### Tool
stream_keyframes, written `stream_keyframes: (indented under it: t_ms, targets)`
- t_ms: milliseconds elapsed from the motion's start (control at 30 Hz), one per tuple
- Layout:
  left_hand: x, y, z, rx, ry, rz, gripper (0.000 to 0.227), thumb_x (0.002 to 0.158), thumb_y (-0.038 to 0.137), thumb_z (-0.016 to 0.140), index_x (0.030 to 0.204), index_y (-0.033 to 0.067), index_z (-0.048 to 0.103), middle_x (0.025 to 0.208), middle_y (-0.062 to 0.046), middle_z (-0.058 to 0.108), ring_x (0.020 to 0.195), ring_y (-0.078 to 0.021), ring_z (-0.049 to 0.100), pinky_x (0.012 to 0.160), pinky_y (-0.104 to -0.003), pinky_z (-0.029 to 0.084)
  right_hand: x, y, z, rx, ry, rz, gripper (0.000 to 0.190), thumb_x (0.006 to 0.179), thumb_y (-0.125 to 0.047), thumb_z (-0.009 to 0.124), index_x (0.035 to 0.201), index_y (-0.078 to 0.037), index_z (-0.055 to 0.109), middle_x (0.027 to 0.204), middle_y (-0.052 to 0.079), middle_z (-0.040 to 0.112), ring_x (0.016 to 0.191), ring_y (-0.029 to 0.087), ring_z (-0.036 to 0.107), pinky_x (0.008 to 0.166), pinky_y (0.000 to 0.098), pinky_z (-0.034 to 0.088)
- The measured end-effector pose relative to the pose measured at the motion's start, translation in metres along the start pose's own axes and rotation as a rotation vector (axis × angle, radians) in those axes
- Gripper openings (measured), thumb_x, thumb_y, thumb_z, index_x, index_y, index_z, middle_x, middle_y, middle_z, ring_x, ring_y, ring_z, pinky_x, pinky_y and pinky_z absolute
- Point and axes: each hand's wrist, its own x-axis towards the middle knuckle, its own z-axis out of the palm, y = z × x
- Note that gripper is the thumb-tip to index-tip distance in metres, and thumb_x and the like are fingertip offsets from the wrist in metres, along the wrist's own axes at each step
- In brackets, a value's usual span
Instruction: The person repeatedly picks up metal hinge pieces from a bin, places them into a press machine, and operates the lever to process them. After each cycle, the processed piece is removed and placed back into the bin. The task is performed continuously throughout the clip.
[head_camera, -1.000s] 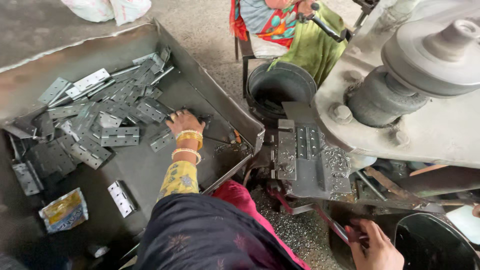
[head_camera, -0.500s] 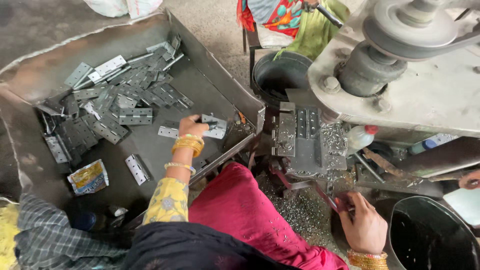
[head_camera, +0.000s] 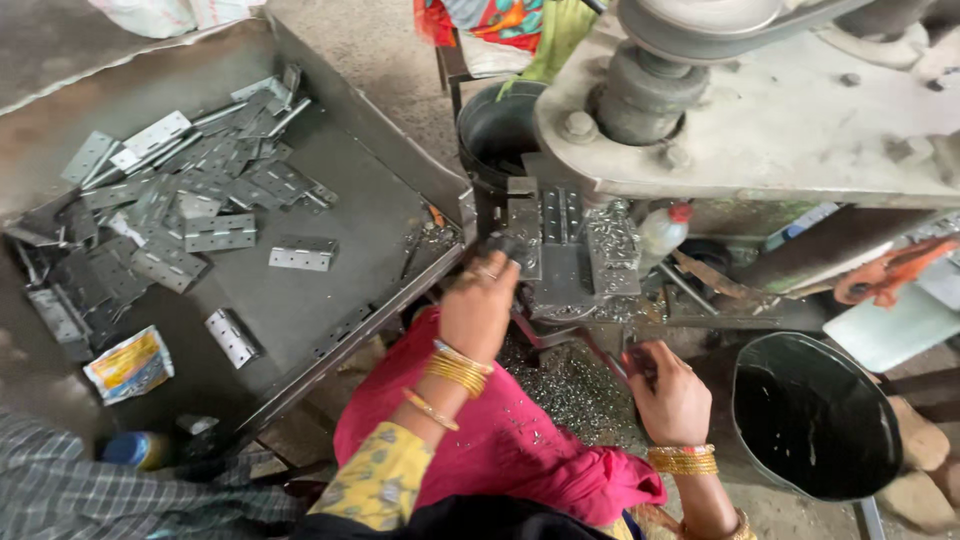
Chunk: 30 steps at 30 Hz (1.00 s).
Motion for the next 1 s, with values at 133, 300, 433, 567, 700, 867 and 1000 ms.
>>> stream_keyframes:
  t_ms: [133,300,433,567,700,867,1000]
  targets:
    - [-0.017,0.077,0.055,0.028,-0.172,0.133,0.029,0.094,0.012,0.055,0.115,0.0027,0.072,0.129,-0.015,0.067,0.118,-0.0339,0.066,0.110,-0.048,0.047,-0.002,-0.001,0.001,-0.151,-0.014,0.063,0.034,0.082,-0.029,0.068,0.113,-0.013,0.065,0.097,0.015,0.075,0.087,0.041,0.070,0.070,0.0503,0.053]
    - [-0.003,0.078,0.077,0.051,-0.184,0.020,0.032,0.092,0.012,0.051,0.108,-0.0052,0.073,0.140,-0.021,0.063,0.134,-0.0383,0.053,0.121,-0.049,0.024,0.014,0.001,0.007,-0.262,-0.341,0.162,0.046,0.090,-0.046,0.059,0.125,-0.016,0.059,0.087,0.020,0.075,0.088,0.042,0.072,0.078,0.0522,0.055]
    - [0.025,0.066,0.081,0.199,-0.264,0.057,0.036,0.092,0.013,0.051,0.112,-0.0062,0.072,0.136,-0.021,0.064,0.138,-0.0353,0.052,0.126,-0.049,0.020,0.018,0.035,0.033,-0.247,-0.397,0.129,0.051,0.092,-0.053,0.056,0.127,-0.016,0.060,0.086,0.019,0.077,0.088,0.041,0.073,0.078,0.0523,0.055]
    - [0.032,0.070,0.085,0.246,-0.321,0.021,0.038,0.094,0.018,0.050,0.113,-0.0065,0.072,0.137,-0.023,0.063,0.138,-0.0337,0.051,0.126,-0.047,0.017,-0.013,0.080,0.084,-0.128,-0.432,0.200,0.046,0.091,-0.052,0.058,0.114,-0.014,0.068,0.088,0.021,0.075,0.086,0.042,0.072,0.073,0.0516,0.055]
    - [0.021,0.068,0.082,0.230,-0.149,0.017,0.039,0.092,0.015,0.050,0.117,-0.0066,0.072,0.136,-0.020,0.065,0.136,-0.0333,0.052,0.125,-0.047,0.018,-0.040,0.103,0.115,0.054,-0.472,0.230,0.048,0.086,-0.055,0.064,0.109,-0.014,0.072,0.085,0.023,0.074,0.083,0.044,0.071,0.071,0.0514,0.053]
    - [0.040,0.058,0.088,0.197,-0.307,0.022,0.039,0.093,0.014,0.049,0.119,-0.0049,0.071,0.142,-0.018,0.061,0.140,-0.0331,0.047,0.126,-0.048,0.016,-0.006,0.111,0.101,-0.133,-0.579,0.272,0.051,0.093,-0.057,0.065,0.099,-0.007,0.075,0.082,0.024,0.074,0.082,0.043,0.071,0.075,0.0490,0.053]
    - [0.034,0.064,0.098,0.202,-0.375,-0.048,0.037,0.099,0.016,0.047,0.118,-0.0018,0.072,0.146,-0.018,0.058,0.145,-0.0314,0.044,0.129,-0.047,0.014,-0.033,0.105,0.102,0.038,-0.462,0.207,0.044,0.087,-0.051,0.063,0.102,-0.011,0.074,0.078,0.021,0.073,0.076,0.042,0.071,0.070,0.0506,0.052]
